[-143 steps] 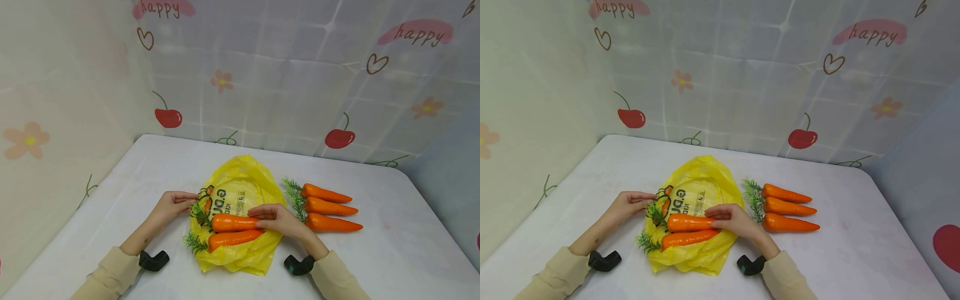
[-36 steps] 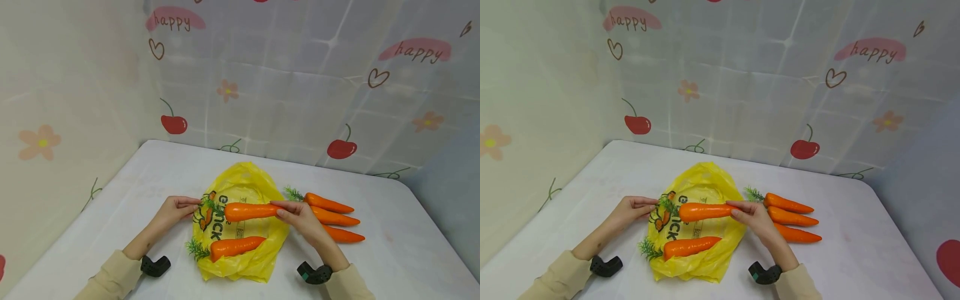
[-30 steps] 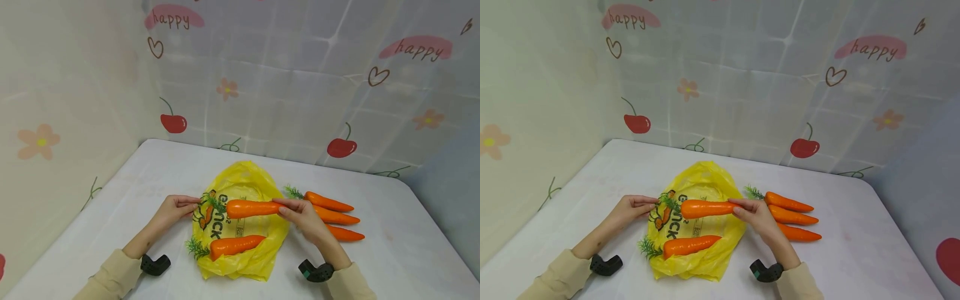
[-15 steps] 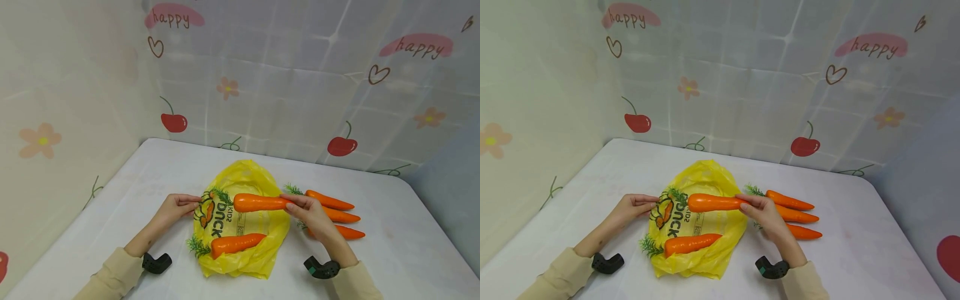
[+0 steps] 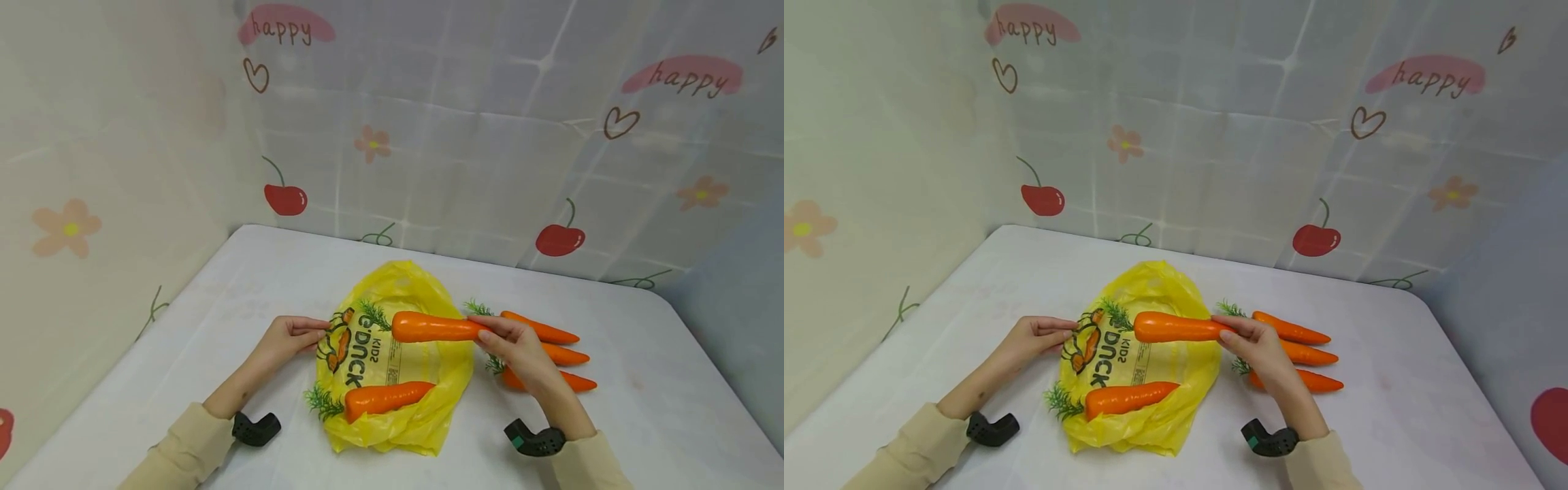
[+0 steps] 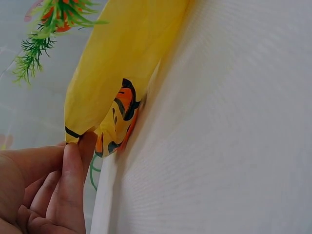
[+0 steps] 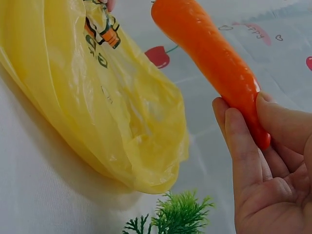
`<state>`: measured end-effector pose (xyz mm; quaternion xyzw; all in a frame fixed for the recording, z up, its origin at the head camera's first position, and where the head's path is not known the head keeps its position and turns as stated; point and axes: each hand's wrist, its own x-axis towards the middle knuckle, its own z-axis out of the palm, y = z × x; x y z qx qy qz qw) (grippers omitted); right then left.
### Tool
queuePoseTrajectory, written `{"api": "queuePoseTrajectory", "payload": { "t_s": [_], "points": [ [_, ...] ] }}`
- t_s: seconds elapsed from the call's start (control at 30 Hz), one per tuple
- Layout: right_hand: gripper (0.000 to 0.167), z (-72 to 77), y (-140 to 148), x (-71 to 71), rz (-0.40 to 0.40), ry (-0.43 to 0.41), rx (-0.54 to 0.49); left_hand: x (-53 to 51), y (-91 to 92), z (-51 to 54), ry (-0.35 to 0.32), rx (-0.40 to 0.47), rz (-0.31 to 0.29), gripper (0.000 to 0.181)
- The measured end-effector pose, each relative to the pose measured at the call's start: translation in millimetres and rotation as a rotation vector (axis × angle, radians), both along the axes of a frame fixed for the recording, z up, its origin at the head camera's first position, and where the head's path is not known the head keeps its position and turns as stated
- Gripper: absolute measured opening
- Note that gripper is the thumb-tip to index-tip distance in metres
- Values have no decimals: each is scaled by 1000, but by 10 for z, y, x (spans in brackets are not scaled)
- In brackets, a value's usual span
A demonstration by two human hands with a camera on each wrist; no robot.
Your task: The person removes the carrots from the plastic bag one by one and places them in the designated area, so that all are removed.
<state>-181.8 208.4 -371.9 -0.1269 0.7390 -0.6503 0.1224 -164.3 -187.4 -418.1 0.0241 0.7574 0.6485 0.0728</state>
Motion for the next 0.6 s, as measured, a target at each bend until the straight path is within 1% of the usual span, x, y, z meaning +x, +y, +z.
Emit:
{"api": "queuePoseTrajectory", "payload": {
  "t_s": [0.1,0.27,0.33,0.43,0.6],
  "points": [
    [42,8,16,-9,-12,-27,-12,4,-16,13,8,-6,-7,28],
    [44,22,74,16,-51,-55,28,10,-3,28,6,17,-17,28],
    [44,32,90,21,-58,-50,48,13,0,35,5,22,-14,28],
    [43,46,111,27,-58,-51,38,14,-2,37,5,20,-11,28],
    [36,63,156,28,-46,-30,7,13,-8,23,9,11,-13,28]
  ]
}}
